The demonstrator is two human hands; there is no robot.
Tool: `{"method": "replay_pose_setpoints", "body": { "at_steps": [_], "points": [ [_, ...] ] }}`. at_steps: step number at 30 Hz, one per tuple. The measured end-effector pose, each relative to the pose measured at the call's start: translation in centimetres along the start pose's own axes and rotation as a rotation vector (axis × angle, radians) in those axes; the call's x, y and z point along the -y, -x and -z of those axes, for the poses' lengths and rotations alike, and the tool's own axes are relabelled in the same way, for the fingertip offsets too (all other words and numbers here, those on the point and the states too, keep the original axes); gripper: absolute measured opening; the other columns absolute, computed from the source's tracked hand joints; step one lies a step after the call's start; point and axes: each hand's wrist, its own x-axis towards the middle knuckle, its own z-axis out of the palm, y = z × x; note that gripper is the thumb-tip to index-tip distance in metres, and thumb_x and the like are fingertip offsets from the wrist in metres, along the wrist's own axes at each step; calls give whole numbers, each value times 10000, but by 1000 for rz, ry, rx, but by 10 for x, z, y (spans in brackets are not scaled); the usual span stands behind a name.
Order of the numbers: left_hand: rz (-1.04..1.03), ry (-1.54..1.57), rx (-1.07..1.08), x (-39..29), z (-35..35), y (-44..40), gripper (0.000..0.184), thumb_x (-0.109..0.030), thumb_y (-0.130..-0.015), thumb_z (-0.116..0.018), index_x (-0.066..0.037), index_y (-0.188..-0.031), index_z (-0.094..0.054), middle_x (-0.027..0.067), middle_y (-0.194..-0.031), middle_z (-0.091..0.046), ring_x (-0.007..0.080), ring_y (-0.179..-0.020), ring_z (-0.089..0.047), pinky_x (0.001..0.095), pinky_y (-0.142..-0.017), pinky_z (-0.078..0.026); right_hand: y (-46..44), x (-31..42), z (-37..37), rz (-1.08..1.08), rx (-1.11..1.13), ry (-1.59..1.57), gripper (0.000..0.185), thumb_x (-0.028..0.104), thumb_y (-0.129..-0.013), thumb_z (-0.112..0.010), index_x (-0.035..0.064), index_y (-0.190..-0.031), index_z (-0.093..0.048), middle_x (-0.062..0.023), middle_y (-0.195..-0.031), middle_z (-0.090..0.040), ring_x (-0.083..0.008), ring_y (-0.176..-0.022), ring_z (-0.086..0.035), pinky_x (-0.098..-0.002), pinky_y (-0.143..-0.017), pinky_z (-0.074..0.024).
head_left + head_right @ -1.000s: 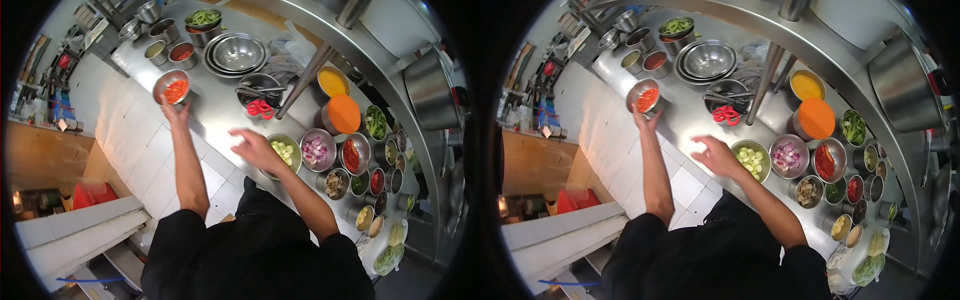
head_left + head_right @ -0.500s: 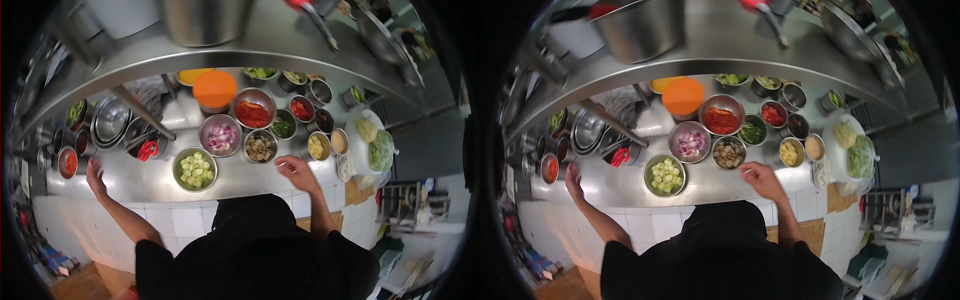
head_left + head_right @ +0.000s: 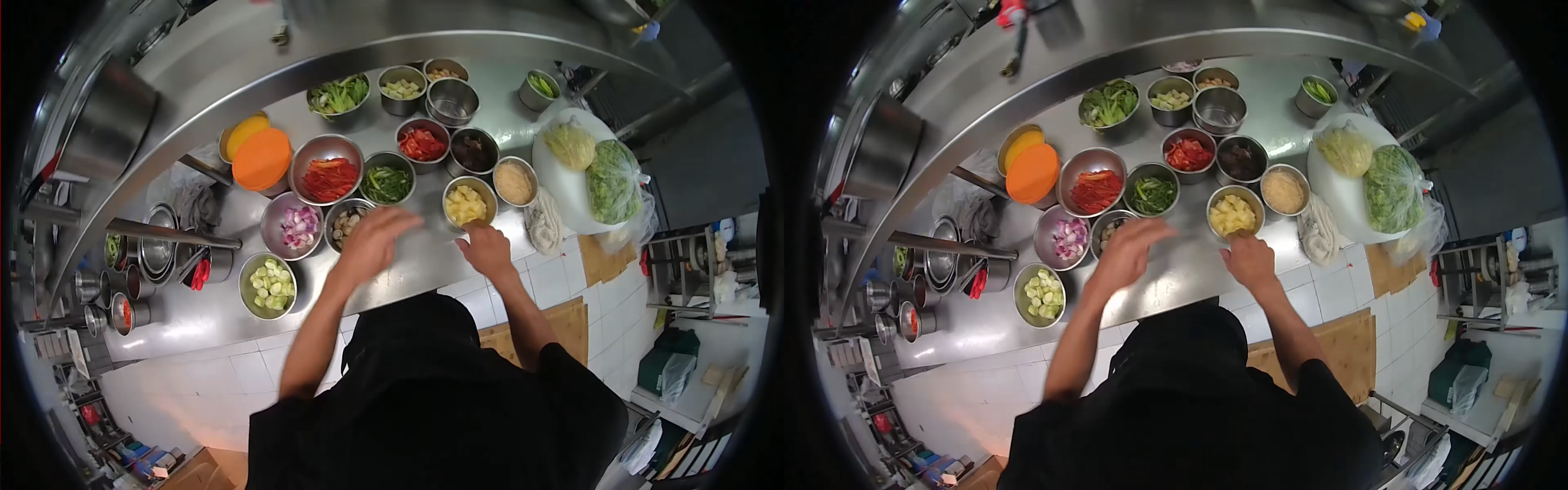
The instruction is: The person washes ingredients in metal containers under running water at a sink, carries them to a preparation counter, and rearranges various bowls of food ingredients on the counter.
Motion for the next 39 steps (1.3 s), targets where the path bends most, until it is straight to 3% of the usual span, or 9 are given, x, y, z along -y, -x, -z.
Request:
{"method": "replay_pose_setpoints", "body": {
  "at_steps": [1, 7, 11, 14, 16, 22, 29, 34, 39],
  "points": [
    [-39, 7, 71, 10, -3, -20, 499, 102, -616, -504, -72, -1063, -640, 130, -1162, -579, 328, -1100, -521, 404, -897, -434, 7, -7, -6, -36, -34, -83, 203, 225, -769, -668, 74, -903, -644, -133, -968, -641, -333, -865, -626, -445, -723, -503],
    [-370, -676, 323, 108, -40, -106, 624, 46, -700, -584, -159, -1277, -459, 111, -1203, -565, 298, -1148, -505, 431, -975, -376, 49, -73, -20, 81, -362, -321, 188, 25, -674, -659, 56, -856, -623, -76, -1017, -622, -319, -878, -571, -404, -740, -500],
    [-209, -483, 583, 107, -62, -127, 551, -14, -743, -617, -165, -1250, -461, 111, -1110, -601, 310, -1042, -564, 414, -919, -425, 72, -119, -18, 167, -403, -362, 212, -28, -637, -670, 35, -838, -649, -105, -1045, -627, -319, -932, -560, -396, -799, -490],
    [-192, -397, 483, 88, -86, -110, 378, -161, -807, -626, -144, -1158, -489, 117, -955, -607, 320, -878, -616, 428, -683, -502, 87, -126, -5, 82, -401, -352, 233, -36, -635, -673, 46, -853, -667, -126, -1213, -554, -315, -979, -543, -388, -824, -486],
    [-121, -327, 482, 72, -100, -98, 367, -152, -810, -629, -128, -1152, -499, 133, -990, -605, 337, -892, -610, 438, -705, -500, 93, -128, -1, 19, -429, -314, 268, -25, -633, -698, 80, -879, -681, -131, -1359, -436, -305, -988, -526, -370, -836, -484],
    [145, -157, 363, 40, -118, -81, 305, -120, -815, -621, -86, -1107, -541, 160, -993, -595, 372, -888, -594, 458, -728, -482, 85, -146, -6, -93, -358, -392, 332, -2, -628, -729, 109, -936, -676, -148, -1296, -489, -300, -937, -559, -364, -804, -496],
    [149, -86, 228, 35, -117, -62, 238, -59, -790, -581, -82, -1027, -583, 168, -923, -577, 371, -856, -586, 465, -726, -486, 66, -144, -5, -51, -252, -454, 356, -34, -647, -686, 85, -980, -648, -142, -1061, -617, -334, -931, -606, -381, -804, -500],
    [173, -169, 302, 37, -104, -54, 223, -31, -737, -565, -100, -928, -659, 63, -1073, -619, 265, -1105, -509, 477, -928, -375, 49, -121, -4, -67, -134, -491, 356, -5, -664, -693, 77, -1006, -641, -160, -1069, -616, -354, -963, -598, -387, -810, -500],
    [75, -227, 302, 44, -97, -44, 202, -30, -731, -619, -109, -911, -666, 68, -1298, -522, 308, -1270, -388, 493, -995, -337, 36, -100, 1, 8, -114, -472, 412, -6, -719, -644, 92, -1118, -613, -171, -1058, -620, -357, -959, -598, -403, -811, -496]
  ]
}}
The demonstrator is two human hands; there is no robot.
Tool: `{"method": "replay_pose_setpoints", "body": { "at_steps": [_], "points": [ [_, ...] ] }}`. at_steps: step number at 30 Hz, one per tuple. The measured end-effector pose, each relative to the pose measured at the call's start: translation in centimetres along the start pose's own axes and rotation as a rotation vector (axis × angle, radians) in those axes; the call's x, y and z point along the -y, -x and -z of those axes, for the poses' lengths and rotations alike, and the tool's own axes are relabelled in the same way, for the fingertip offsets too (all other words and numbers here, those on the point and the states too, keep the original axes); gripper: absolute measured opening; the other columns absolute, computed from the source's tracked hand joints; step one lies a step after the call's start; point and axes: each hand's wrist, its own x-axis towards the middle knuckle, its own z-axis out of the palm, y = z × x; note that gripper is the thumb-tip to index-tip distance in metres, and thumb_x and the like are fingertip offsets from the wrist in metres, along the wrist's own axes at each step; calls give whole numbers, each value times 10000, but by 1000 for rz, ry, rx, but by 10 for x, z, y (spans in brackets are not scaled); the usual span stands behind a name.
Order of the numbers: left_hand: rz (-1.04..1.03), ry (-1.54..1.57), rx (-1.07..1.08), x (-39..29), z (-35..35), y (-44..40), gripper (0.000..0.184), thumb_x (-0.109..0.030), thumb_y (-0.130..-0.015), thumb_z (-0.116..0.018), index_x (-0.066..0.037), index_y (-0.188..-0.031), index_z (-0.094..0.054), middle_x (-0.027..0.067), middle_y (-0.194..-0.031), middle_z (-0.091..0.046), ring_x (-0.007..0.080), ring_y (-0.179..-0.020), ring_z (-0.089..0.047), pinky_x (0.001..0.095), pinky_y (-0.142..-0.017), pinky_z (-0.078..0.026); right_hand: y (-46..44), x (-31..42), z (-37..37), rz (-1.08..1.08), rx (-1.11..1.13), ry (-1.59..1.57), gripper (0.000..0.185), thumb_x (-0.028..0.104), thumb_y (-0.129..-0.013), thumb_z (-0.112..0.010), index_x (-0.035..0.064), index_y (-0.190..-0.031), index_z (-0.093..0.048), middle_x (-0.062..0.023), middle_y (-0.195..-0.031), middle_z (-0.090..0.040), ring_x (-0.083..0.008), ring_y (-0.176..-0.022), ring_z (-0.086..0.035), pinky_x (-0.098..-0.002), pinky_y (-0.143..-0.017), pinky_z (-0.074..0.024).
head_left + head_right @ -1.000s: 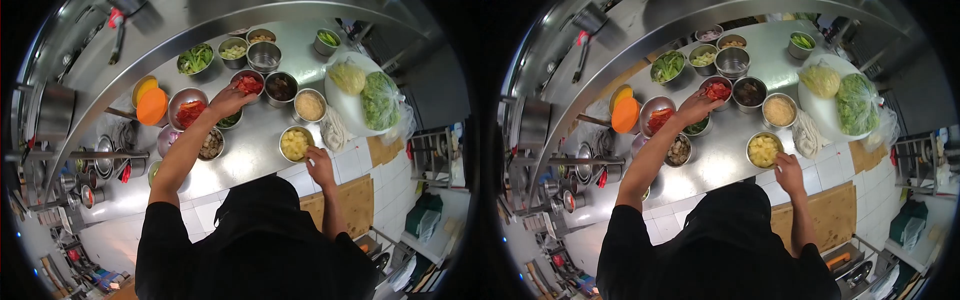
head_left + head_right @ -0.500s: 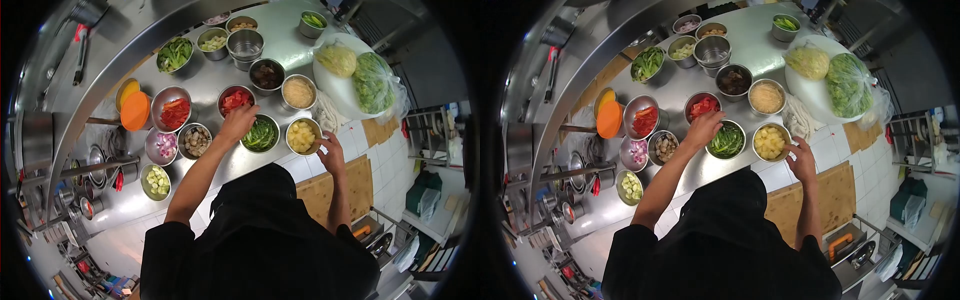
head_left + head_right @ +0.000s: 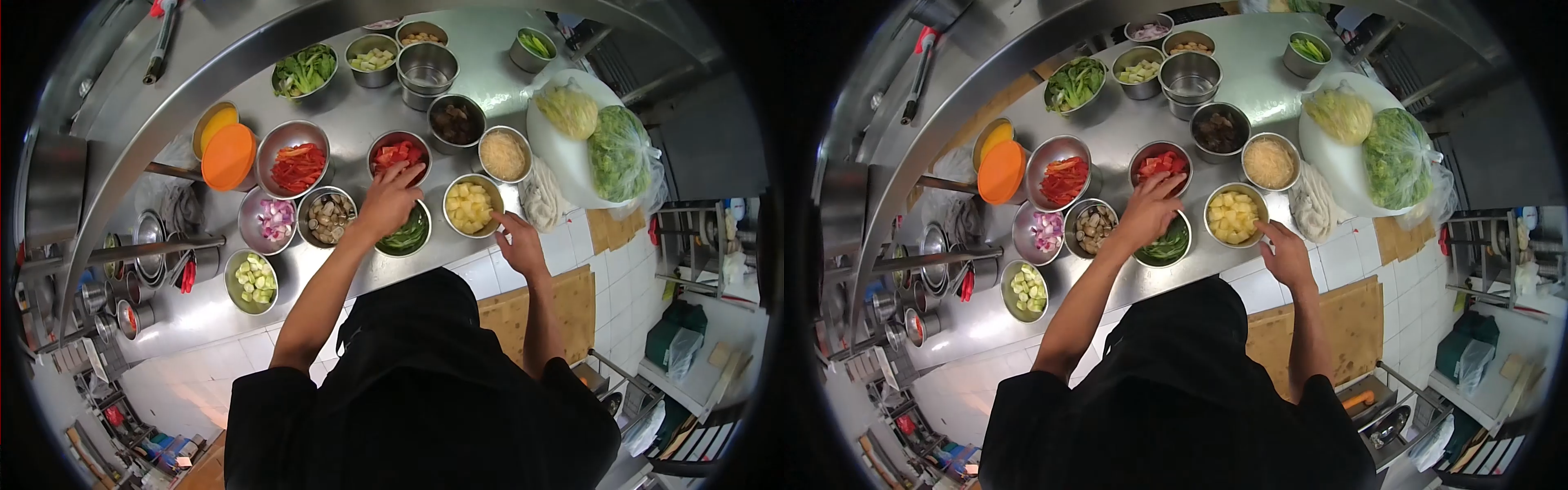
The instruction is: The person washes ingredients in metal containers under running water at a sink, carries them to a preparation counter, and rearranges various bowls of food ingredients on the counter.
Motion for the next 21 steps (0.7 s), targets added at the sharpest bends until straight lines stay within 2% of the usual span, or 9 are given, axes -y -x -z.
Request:
{"method": "replay_pose_setpoints", "body": {
  "at_steps": [4, 6, 7, 10, 11, 14, 18, 19, 21],
  "points": [
    [18, 23, -148, -27, 4, 27, 141, -68, -698, -613, -110, -815, -680, 70, -1351, -450, 295, -1253, -375, 471, -950, -370, -24, 20, 4, 143, -145, 155, 470, -81, -708, -544, 95, -1138, -611, -134, -1078, -628, -347, -974, -584, -392, -852, -486],
    [52, -61, -123, -35, 7, 38, 173, -65, -698, -639, -131, -855, -666, 57, -1293, -489, 295, -1180, -421, 490, -947, -369, -48, 44, 0, 403, -254, 319, 518, -67, -680, -559, 139, -1153, -613, -104, -1141, -607, -332, -1044, -544, -397, -891, -462],
    [22, -100, -147, -39, 14, 39, 166, -74, -695, -625, -138, -845, -658, 25, -1156, -554, 247, -1090, -479, 463, -864, -428, -60, 51, -10, 462, -204, 332, 529, -40, -682, -571, 165, -1168, -608, -86, -1180, -588, -325, -1104, -507, -419, -915, -441],
    [13, -140, -1, -33, 27, 40, 179, -71, -689, -618, -130, -856, -644, -1, -1020, -589, 221, -999, -533, 417, -768, -475, -88, 67, -34, 580, -98, 422, 515, 18, -699, -589, 208, -1178, -601, -60, -1244, -550, -309, -1204, -436, -461, -958, -394],
    [-11, -90, -82, -29, 29, 40, 203, -58, -690, -614, -105, -887, -635, 32, -865, -594, 245, -874, -574, 396, -693, -492, -94, 69, -38, 641, -31, 500, 491, 49, -715, -595, 223, -1174, -600, -50, -1270, -532, -300, -1244, -401, -483, -976, -368],
    [42, 65, -51, -24, 59, 44, 221, -30, -700, -593, -74, -915, -624, 90, -805, -586, 299, -813, -576, 406, -700, -490, -107, 56, -51, 669, 14, 487, 419, 115, -727, -611, 209, -1135, -604, -29, -1257, -541, -296, -1279, -369, -505, -999, -327],
    [191, 191, -90, -6, 125, 23, 219, -62, -808, -585, -37, -1024, -605, 187, -875, -632, 373, -816, -612, 423, -697, -486, -94, 62, -51, 676, -45, 504, 312, 162, -709, -636, 172, -1021, -637, 3, -1080, -609, -266, -1195, -432, -473, -970, -327],
    [207, 211, -153, 6, 133, 11, 229, -82, -820, -589, -41, -1045, -600, 201, -900, -634, 383, -837, -611, 422, -724, -481, -91, 63, -52, 710, -54, 531, 250, 160, -700, -637, 155, -950, -643, 6, -989, -619, -228, -1093, -487, -466, -937, -338],
    [279, 160, -237, 37, 134, -10, 321, -95, -822, -567, -40, -1137, -555, 217, -1033, -620, 387, -968, -584, 436, -823, -453, -80, 66, -57, 685, 0, 554, 230, 164, -696, -638, 149, -926, -636, 0, -973, -618, -215, -1060, -500, -467, -928, -341]
  ]
}}
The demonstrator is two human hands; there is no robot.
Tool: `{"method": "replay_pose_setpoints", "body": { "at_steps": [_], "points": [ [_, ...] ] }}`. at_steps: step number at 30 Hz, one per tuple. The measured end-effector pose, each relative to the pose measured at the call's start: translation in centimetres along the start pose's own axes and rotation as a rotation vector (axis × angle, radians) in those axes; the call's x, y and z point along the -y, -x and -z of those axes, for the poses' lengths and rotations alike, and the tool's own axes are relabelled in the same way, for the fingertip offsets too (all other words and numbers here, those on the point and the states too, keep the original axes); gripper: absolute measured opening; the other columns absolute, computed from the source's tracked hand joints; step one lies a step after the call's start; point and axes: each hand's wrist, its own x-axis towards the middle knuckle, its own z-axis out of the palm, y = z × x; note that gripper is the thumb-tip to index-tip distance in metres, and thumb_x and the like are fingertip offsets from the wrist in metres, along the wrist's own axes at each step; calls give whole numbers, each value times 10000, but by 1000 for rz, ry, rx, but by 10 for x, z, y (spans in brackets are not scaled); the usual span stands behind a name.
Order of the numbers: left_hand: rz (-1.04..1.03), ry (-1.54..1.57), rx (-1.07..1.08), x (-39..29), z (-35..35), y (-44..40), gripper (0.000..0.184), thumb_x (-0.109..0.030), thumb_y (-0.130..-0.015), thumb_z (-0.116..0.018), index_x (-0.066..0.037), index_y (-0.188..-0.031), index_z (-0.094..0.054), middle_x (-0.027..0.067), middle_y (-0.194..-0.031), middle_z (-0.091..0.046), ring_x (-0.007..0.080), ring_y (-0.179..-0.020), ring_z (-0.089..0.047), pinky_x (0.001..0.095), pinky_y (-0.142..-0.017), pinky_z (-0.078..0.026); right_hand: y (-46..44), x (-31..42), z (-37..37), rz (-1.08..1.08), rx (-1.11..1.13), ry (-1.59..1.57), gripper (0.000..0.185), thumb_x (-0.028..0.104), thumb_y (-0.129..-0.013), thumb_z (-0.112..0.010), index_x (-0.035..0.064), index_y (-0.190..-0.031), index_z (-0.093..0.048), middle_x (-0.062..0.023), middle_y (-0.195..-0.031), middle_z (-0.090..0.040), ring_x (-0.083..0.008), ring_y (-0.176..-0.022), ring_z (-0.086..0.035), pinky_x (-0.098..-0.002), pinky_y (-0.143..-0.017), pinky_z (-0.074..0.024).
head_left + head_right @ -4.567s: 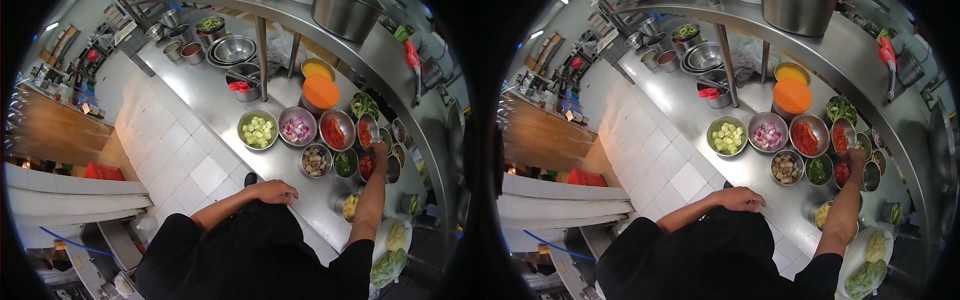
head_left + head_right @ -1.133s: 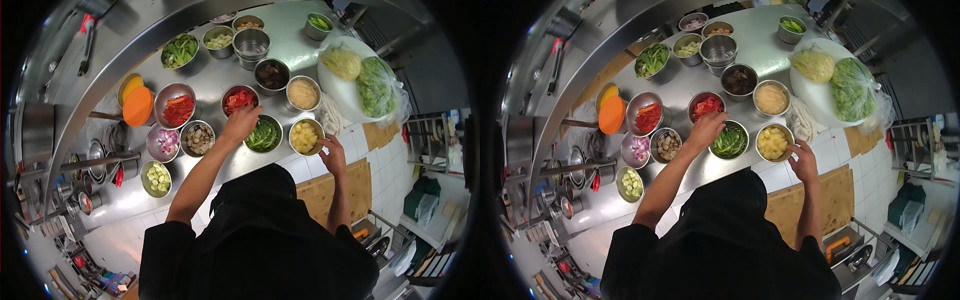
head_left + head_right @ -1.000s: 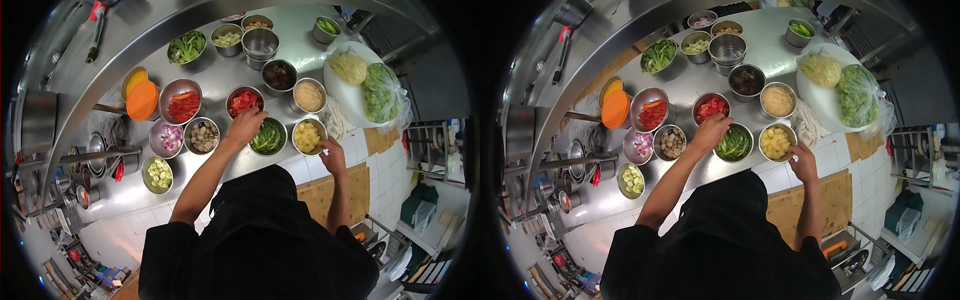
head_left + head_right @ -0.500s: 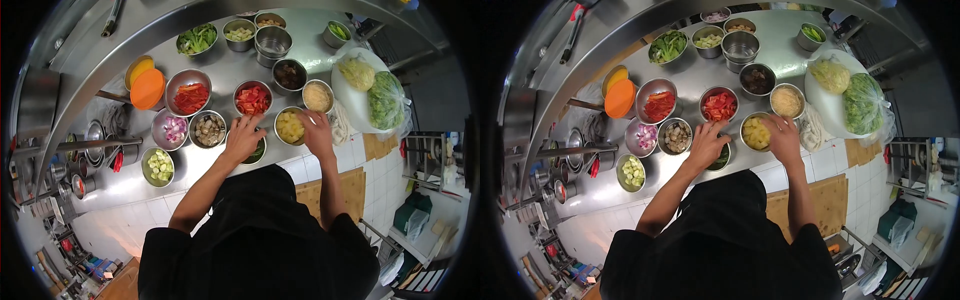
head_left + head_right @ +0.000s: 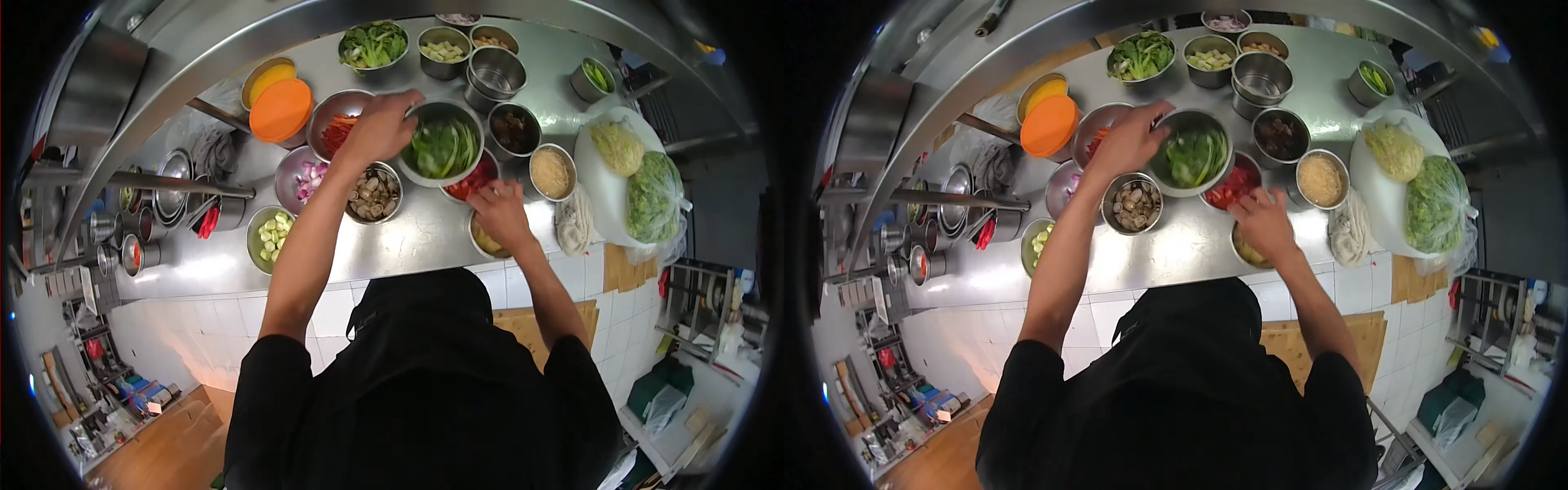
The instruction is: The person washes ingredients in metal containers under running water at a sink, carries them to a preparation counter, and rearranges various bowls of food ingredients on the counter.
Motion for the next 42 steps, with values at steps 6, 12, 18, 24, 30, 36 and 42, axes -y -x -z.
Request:
{"method": "replay_pose_setpoints", "body": {
  "at_steps": [6, 12, 18, 24, 30, 36, 42],
  "points": [
    [397, -157, 20, 29, -72, -51, 494, -110, -750, -608, -42, -1227, -493, 246, -1087, -597, 413, -1014, -571, 471, -892, -455, 9, 33, 7, -139, -7, -112, 274, 187, -657, -738, 107, -857, -570, -55, -814, -640, -232, -861, -597, -385, -782, -379],
    [146, 144, -335, -8, -78, 13, 407, -32, -789, -568, -22, -1192, -515, 234, -1062, -602, 397, -983, -588, 466, -838, -475, 11, 56, -6, -301, -12, -304, 363, 138, -703, -716, 70, -1010, -534, -121, -816, -634, -316, -796, -623, -428, -705, -449],
    [470, 17, -620, 71, 22, 120, 268, -16, -787, -556, -40, -1044, -630, 141, -944, -674, 280, -860, -654, 363, -729, -516, 12, 55, -7, -324, 24, -456, 369, 74, -748, -648, 44, -1101, -548, -189, -885, -604, -374, -814, -610, -454, -688, -493],
    [877, -338, -228, 195, 32, 157, 329, -200, -773, -607, -42, -1060, -641, 207, -1014, -652, 384, -965, -613, 442, -862, -476, -7, 58, 3, -361, 63, -468, 324, 63, -766, -643, 64, -1085, -585, -179, -950, -624, -361, -864, -611, -429, -743, -484],
    [703, -247, -14, 233, 47, 163, 391, -197, -756, -610, -55, -1120, -621, 231, -1116, -602, 398, -1056, -563, 439, -924, -444, 4, 42, 15, -295, -62, -423, 342, 105, -722, -695, 64, -1049, -607, -153, -904, -634, -342, -848, -590, -428, -770, -464],
    [574, -308, -119, 225, 90, 169, 342, -163, -755, -609, -46, -1075, -630, 232, -1069, -612, 385, -1025, -574, 431, -865, -461, 26, 33, 29, -408, -260, -249, 273, 100, -769, -680, 43, -1031, -627, -130, -1018, -555, -317, -943, -502, -410, -830, -429],
    [544, -306, -373, 196, 109, 194, 249, -130, -773, -603, 27, -965, -612, 255, -844, -615, 415, -829, -585, 419, -717, -450, 34, 24, 28, -720, -346, -263, 403, 155, -798, -684, 58, -1168, -559, -148, -951, -538, -294, -809, -540, -383, -738, -454]
  ]
}}
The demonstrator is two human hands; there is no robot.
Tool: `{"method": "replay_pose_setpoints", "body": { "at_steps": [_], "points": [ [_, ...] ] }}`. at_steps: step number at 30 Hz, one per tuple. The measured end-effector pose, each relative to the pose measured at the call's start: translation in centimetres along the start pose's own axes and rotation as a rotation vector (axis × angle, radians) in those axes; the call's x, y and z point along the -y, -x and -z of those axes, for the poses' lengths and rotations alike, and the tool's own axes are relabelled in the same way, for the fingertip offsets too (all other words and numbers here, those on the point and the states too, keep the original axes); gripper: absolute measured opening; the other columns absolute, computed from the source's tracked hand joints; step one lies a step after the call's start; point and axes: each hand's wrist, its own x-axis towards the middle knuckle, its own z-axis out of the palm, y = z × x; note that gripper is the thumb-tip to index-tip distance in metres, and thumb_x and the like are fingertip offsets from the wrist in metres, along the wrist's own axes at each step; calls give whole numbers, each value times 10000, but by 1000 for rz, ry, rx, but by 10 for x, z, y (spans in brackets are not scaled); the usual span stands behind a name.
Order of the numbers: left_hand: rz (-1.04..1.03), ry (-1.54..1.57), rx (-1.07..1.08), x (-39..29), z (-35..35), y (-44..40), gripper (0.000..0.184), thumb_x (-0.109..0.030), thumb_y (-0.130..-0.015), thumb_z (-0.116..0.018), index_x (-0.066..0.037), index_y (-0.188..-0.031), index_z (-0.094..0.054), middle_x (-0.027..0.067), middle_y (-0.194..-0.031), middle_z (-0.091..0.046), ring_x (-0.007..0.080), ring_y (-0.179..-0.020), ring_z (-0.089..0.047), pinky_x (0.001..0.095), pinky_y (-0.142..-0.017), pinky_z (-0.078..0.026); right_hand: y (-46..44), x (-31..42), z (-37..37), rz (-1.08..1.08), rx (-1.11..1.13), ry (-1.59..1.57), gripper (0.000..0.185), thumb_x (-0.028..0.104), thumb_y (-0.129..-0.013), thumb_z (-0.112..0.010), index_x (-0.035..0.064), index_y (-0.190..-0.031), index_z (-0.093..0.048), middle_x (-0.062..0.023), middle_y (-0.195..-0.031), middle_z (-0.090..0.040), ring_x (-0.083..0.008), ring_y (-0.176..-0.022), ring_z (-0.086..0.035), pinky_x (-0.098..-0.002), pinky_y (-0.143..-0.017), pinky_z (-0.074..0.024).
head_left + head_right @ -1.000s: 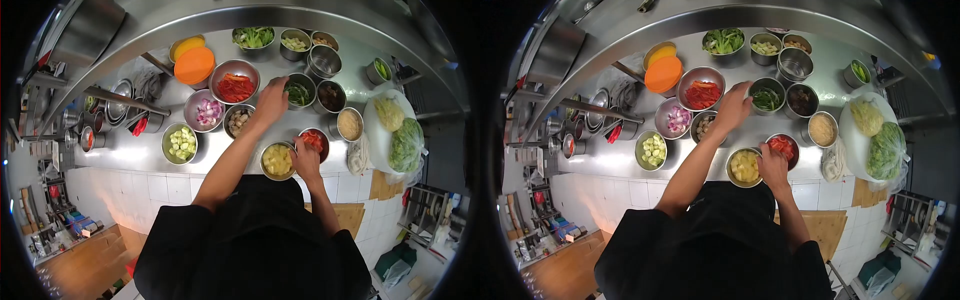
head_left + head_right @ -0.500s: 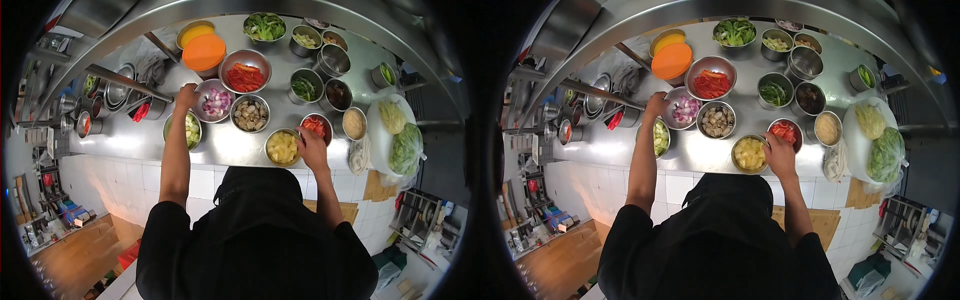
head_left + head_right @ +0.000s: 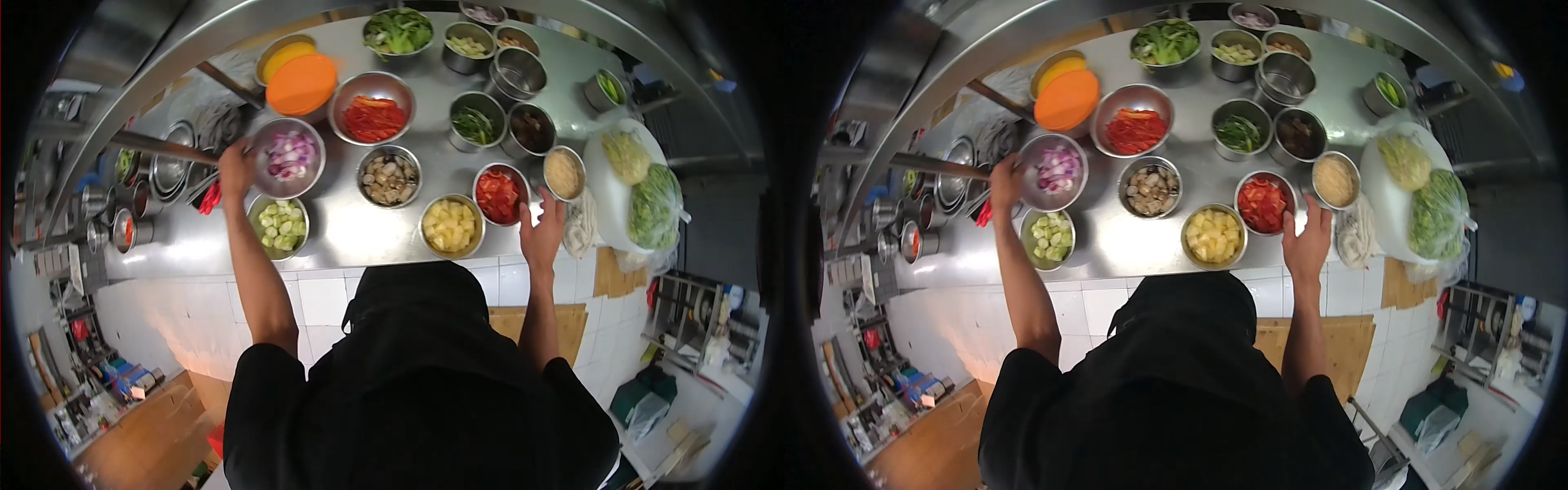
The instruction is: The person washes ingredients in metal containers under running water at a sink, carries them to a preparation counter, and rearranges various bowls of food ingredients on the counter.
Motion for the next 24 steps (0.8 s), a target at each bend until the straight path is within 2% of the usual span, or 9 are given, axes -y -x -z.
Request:
{"method": "replay_pose_setpoints", "body": {
  "at_steps": [1, 5, 7, 9, 11, 13, 14, 18, 24],
  "points": [
    [15, 47, -35, 3, 5, 9, 229, -123, -781, -596, 31, -950, -607, 249, -813, -613, 397, -757, -589, 403, -677, -446, 0, -1, 1, -153, 47, -65, 445, 168, -802, -685, 54, -1204, -532, -148, -954, -539, -283, -753, -549, -376, -703, -461],
    [158, 235, -134, -59, 43, 72, 167, -84, -809, -563, 36, -919, -604, 151, -666, -572, 185, -562, -491, 346, -556, -405, 10, -24, -5, -229, 66, -61, 482, 200, -821, -673, 8, -1229, -502, -141, -853, -579, -242, -697, -569, -366, -651, -463],
    [172, 422, -80, -89, 35, 92, 163, -85, -816, -578, 35, -924, -606, 105, -647, -552, 150, -570, -480, 327, -544, -398, 12, -27, -6, -252, 75, -74, 455, 215, -825, -672, -11, -1191, -527, -129, -780, -597, -241, -664, -578, -370, -636, -463],
    [149, 351, -44, -137, 7, 107, 184, -100, -824, -594, 29, -956, -604, 101, -622, -545, 143, -561, -494, 313, -532, -404, 10, -27, -8, -336, 118, -134, 431, 240, -826, -675, -18, -1149, -552, -123, -756, -621, -243, -628, -589, -364, -628, -465],
    [66, 421, 328, -185, -20, 108, 231, -114, -814, -609, 12, -1006, -603, 197, -641, -591, 265, -564, -594, 374, -560, -464, 6, -34, -16, -310, 99, -146, 352, 253, -829, -672, -7, -1053, -594, -127, -729, -640, -261, -632, -608, -361, -634, -472],
    [-99, 494, 470, -210, -61, 118, 190, -115, -795, -581, -3, -948, -592, 240, -753, -618, 427, -735, -606, 476, -664, -476, 0, -41, -23, -195, 81, -134, 273, 248, -829, -663, -2, -931, -622, -143, -724, -646, -281, -660, -624, -362, -653, -478],
    [-148, 460, 480, -224, -69, 125, 179, -138, -807, -577, 1, -919, -588, 250, -762, -615, 432, -735, -603, 488, -679, -473, -5, -38, -19, -224, 118, -160, 214, 199, -799, -657, -10, -810, -614, -152, -716, -644, -296, -684, -632, -374, -664, -482],
    [-18, 331, 531, -237, -82, 146, 231, -161, -820, -578, 26, -954, -574, 269, -739, -609, 461, -745, -595, 495, -684, -475, -8, -72, -18, -219, 197, -80, 183, 153, -759, -640, -23, -771, -596, -170, -715, -640, -299, -661, -635, -385, -653, -488],
    [54, 466, 539, -222, -114, 158, 309, -166, -804, -597, 75, -991, -551, 304, -885, -611, 453, -903, -586, 484, -787, -459, -6, -78, -5, -387, 143, -204, 165, 122, -752, -601, -27, -717, -537, -182, -631, -593, -288, -564, -629, -389, -551, -490]
  ]
}}
